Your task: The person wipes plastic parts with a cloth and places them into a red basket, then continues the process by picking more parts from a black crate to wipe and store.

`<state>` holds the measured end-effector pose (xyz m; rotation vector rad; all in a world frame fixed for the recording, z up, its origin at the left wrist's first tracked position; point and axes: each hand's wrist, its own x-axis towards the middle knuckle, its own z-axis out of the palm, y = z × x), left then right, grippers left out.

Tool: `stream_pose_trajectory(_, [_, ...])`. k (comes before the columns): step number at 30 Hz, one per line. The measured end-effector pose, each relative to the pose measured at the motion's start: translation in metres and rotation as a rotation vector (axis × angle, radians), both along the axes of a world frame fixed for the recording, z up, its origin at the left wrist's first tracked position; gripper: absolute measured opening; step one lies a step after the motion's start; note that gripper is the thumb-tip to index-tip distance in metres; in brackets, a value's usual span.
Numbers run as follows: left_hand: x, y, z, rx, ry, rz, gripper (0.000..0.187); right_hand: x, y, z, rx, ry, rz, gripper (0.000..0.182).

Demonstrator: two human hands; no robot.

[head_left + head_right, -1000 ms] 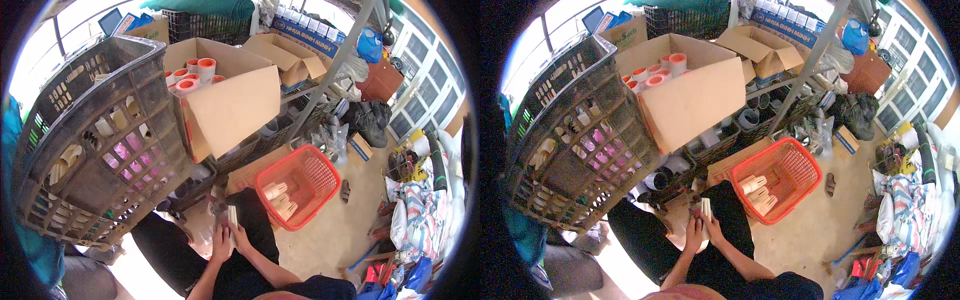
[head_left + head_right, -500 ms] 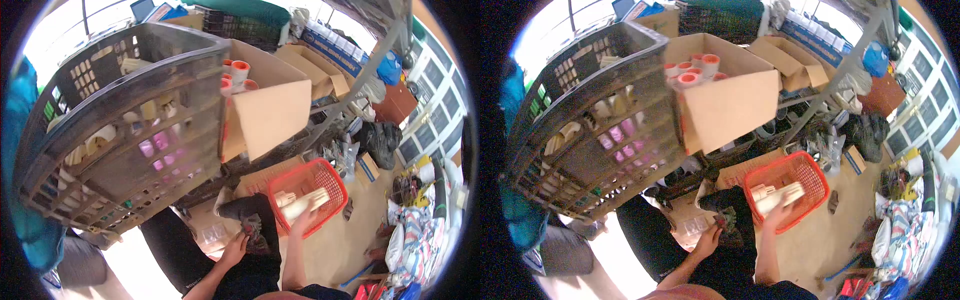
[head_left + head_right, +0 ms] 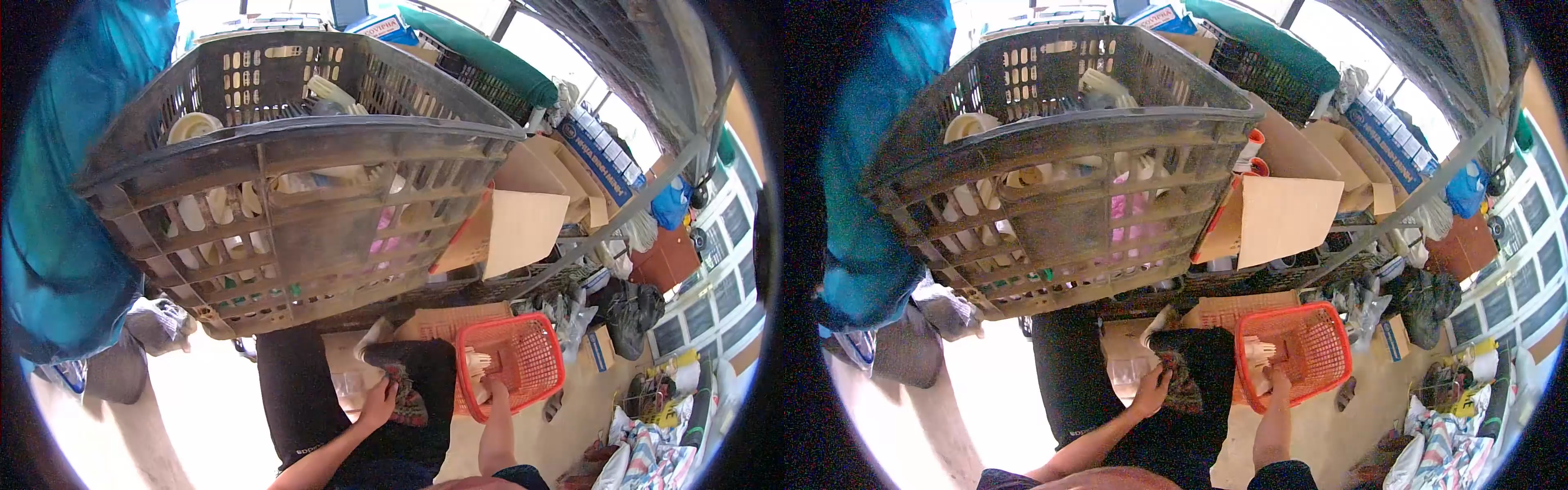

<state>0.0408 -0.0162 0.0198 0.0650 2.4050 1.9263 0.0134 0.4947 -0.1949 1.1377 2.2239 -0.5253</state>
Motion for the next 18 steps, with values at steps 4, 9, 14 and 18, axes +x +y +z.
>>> stream_pose_trajectory(4, [0.000,-0.007,0.015,0.052,-0.066,-0.039,0.035,0.032,-0.066,0.089,0.396,-0.119,0.542,0.045])
stream_pose_trajectory(9, [0.001,-0.010,0.021,0.090,0.013,-0.054,0.036,0.024,-0.115,0.143,0.604,-0.030,0.437,0.035])
stream_pose_trajectory(14, [-0.008,-0.017,0.082,0.042,-0.017,-0.181,0.041,0.005,-0.240,0.278,0.273,0.701,0.160,0.040])
stream_pose_trajectory(18, [-0.020,-0.020,0.121,-0.297,0.357,-0.464,0.056,0.004,-0.341,0.260,-0.732,1.131,0.143,0.047])
